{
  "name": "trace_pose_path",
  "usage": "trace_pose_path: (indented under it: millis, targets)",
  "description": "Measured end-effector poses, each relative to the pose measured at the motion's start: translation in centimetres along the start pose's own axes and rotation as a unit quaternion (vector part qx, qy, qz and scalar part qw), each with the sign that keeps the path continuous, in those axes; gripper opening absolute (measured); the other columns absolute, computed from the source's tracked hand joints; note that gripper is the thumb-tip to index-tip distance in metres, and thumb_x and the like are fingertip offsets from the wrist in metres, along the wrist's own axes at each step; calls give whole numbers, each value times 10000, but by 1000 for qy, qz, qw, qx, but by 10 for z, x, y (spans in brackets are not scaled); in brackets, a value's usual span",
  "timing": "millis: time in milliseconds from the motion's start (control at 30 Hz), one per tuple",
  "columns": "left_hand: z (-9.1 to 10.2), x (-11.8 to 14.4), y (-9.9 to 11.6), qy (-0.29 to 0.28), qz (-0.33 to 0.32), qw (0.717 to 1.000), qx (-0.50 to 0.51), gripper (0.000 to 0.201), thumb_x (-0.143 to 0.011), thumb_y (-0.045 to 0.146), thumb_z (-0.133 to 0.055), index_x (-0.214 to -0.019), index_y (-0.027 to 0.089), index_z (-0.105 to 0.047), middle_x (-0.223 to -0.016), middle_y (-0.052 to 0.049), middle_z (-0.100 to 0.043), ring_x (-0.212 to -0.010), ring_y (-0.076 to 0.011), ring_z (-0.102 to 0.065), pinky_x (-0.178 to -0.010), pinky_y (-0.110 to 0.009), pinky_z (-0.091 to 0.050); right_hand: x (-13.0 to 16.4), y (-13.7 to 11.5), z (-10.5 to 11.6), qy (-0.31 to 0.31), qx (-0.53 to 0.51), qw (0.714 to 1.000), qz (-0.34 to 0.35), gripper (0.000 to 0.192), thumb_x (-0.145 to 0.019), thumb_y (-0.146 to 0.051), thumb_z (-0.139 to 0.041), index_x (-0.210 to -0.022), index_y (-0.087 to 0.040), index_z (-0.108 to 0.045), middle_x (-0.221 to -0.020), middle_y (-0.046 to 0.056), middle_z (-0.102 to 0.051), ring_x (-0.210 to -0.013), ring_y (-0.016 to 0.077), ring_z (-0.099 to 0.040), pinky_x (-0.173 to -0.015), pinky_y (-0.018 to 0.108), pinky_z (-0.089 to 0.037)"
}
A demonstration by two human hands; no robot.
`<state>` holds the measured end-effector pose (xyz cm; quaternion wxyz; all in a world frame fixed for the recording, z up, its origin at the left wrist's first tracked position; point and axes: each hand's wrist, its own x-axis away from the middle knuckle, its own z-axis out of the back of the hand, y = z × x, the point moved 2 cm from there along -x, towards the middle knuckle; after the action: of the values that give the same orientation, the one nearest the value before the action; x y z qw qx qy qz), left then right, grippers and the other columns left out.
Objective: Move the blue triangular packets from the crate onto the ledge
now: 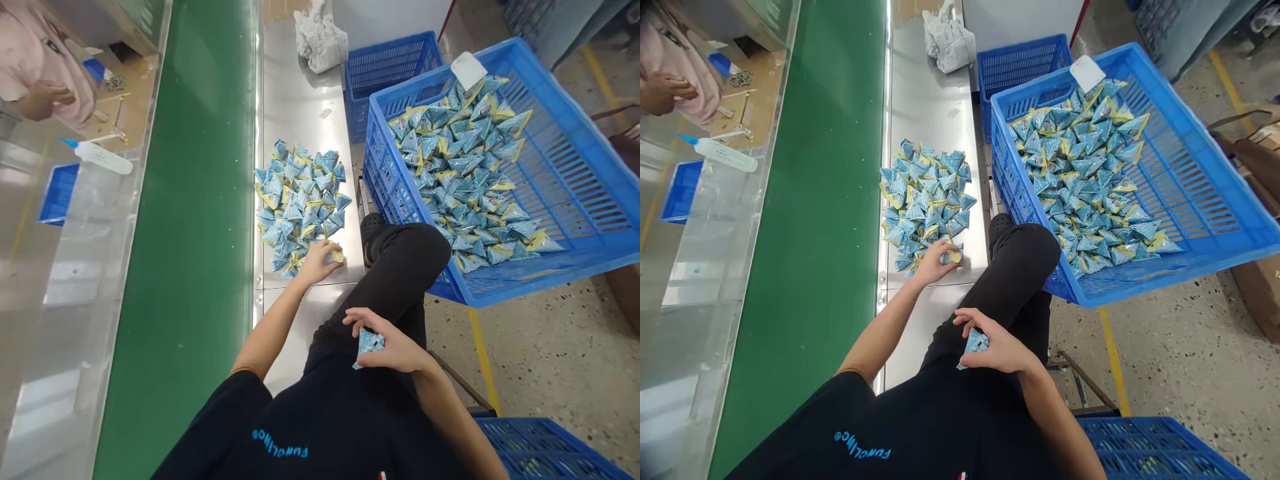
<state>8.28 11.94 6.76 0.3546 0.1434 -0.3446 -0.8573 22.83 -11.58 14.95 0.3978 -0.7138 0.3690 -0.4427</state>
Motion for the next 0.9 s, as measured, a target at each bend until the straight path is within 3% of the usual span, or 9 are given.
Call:
trace_pose_path:
  millis: [100, 233, 333, 400, 500, 633, 700, 800, 900]
  targets:
    - [-17, -42, 0, -106, -4, 990, -94, 316, -870, 240, -703, -1184, 208, -678, -1239, -122, -656, -1209, -308, -631, -1060, -444, -499, -2, 0, 2, 8, 33, 999, -13, 765, -766, -252, -853, -1473, -252, -561, -1175, 57, -634, -1164, 254, -596, -1071, 412, -462]
    - [-30, -84, -2, -206, 22, 952, -225, 360, -876, 199, -664, -1235, 201, -673, -1336, -165, -616, -1226, -352, -631, -1069, -490, -475, -1, 1, 1, 16, 48, 999, -11, 750, -767, -260, -845, -1463, -252, -565, -1249, 73, -636, -1140, 244, -592, -1051, 397, -474]
    - [-33, -89, -5, -226, 43, 932, -278, 333, -893, 194, -654, -1224, 192, -690, -1403, -188, -590, -1250, -363, -620, -1074, -496, -465, 1, 3, -1, 23, 45, 999, -11, 741, -772, -265, -835, -1461, -252, -565, -1301, 81, -633, -1122, 231, -587, -1050, 389, -476]
    - [-31, -82, -8, -203, 40, 937, -280, 321, -892, 215, -678, -1211, 194, -704, -1445, -192, -574, -1328, -383, -565, -1104, -512, -444, 3, 5, -2, 22, 41, 999, -15, 740, -774, -275, -838, -1463, -248, -569, -1283, 78, -642, -1118, 230, -590, -1045, 385, -482]
    - [-14, -57, -7, -88, 45, 971, -219, 330, -891, 272, -712, -1216, 213, -709, -1500, -181, -548, -1409, -389, -490, -1148, -538, -415, 4, 5, -1, 27, 33, 999, -5, 723, -779, -307, -861, -1449, -255, -593, -1252, 74, -663, -1113, 237, -603, -1025, 383, -500]
    - [25, 16, 18, 129, 34, 991, -11, 325, -990, 447, -598, -1210, 223, -686, -1332, -149, -624, -1288, -320, -584, -1070, -499, -504, 0, -1, 3, 110, 6, 992, 61, 567, -809, -437, -896, -1303, -256, -684, -1151, 77, -682, -1050, 257, -631, -960, 392, -526]
    - [35, 59, 47, 141, -38, 984, 104, 419, -1027, 559, -510, -1264, 248, -662, -1283, -129, -638, -1214, -296, -627, -950, -455, -566, -6, -6, 3, 189, -35, 976, 104, 538, -820, -575, -882, -1210, -254, -697, -1124, 90, -675, -1039, 281, -642, -959, 427, -541]
    - [29, 105, 98, 88, -186, 963, 176, 710, -889, 717, -681, -1450, 297, -569, -1392, -145, -600, -1259, -331, -629, -1012, -510, -568, -19, -12, -2, 287, -120, 938, 151, 589, -819, -733, -820, -1148, -275, -649, -1232, 112, -652, -1101, 313, -647, -996, 485, -560]
    - [13, 115, 128, 89, -214, 949, 214, 862, -880, 544, -806, -1601, 355, -373, -1432, -138, -603, -1327, -322, -616, -1087, -536, -546, -30, -18, -12, 304, -166, 923, 169, 598, -854, -777, -758, -1175, -293, -617, -1305, 119, -636, -1205, 323, -631, -1062, 496, -546]
